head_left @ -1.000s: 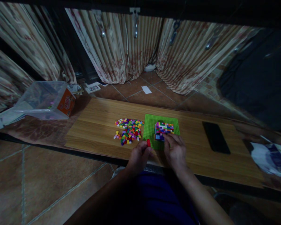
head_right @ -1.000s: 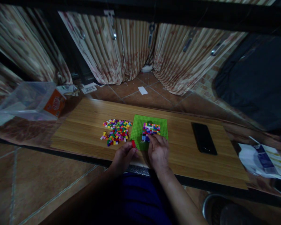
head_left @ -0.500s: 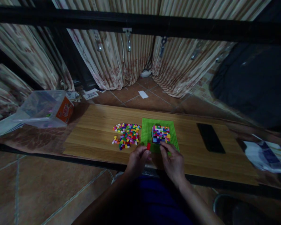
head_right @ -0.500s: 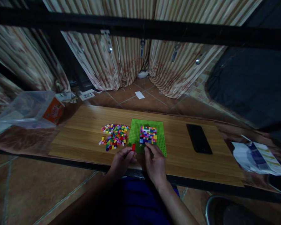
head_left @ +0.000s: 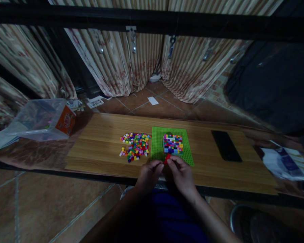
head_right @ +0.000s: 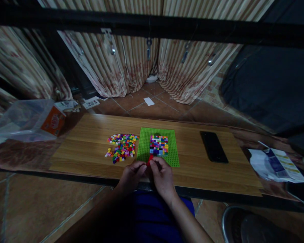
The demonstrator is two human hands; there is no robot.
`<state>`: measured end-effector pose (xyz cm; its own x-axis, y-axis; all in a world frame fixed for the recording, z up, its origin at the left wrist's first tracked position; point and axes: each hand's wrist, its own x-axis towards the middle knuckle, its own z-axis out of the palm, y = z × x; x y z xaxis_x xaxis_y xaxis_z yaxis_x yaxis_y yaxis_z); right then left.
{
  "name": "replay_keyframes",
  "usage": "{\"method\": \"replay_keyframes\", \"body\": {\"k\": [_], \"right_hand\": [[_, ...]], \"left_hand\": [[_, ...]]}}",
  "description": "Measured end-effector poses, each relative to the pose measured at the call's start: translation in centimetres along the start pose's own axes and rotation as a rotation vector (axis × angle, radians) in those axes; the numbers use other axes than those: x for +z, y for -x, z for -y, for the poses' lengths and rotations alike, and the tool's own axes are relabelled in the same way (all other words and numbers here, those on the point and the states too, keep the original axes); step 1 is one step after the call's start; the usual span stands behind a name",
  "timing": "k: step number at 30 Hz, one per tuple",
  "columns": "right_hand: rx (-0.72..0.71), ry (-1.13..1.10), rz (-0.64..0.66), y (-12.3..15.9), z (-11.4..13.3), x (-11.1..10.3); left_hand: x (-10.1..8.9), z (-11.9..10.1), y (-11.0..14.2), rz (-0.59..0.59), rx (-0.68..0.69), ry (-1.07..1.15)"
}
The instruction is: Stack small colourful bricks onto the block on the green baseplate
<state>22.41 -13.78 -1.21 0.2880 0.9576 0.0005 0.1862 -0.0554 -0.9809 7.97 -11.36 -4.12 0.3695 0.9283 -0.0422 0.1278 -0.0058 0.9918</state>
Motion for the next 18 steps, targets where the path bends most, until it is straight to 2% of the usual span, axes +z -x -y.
{"method": "replay_keyframes", "body": {"k": [4,9,14,18], "right_hand": [[-0.025,0.060,-0.095,-1.6,-0.1,-2.5],[-0.059,0.225,-0.114,-3.4,-1.1,-5.6],[-0.277,0.460,-0.084,-4.1,-1.0,-6.3],[-0.313,0.479,-0.070,-4.6,-0.6,-6.0]], "left_hand": [[0.0,0.2,0.1,0.000,-0.035,-0.021],[0.0,0.4,0.0,0.007,-0.045,-0.051],[0.0,0.5,0.0,0.004,-0.036,-0.048],[-0.1,0.8,-0.1,0.002,-0.024,-0.073]]}}
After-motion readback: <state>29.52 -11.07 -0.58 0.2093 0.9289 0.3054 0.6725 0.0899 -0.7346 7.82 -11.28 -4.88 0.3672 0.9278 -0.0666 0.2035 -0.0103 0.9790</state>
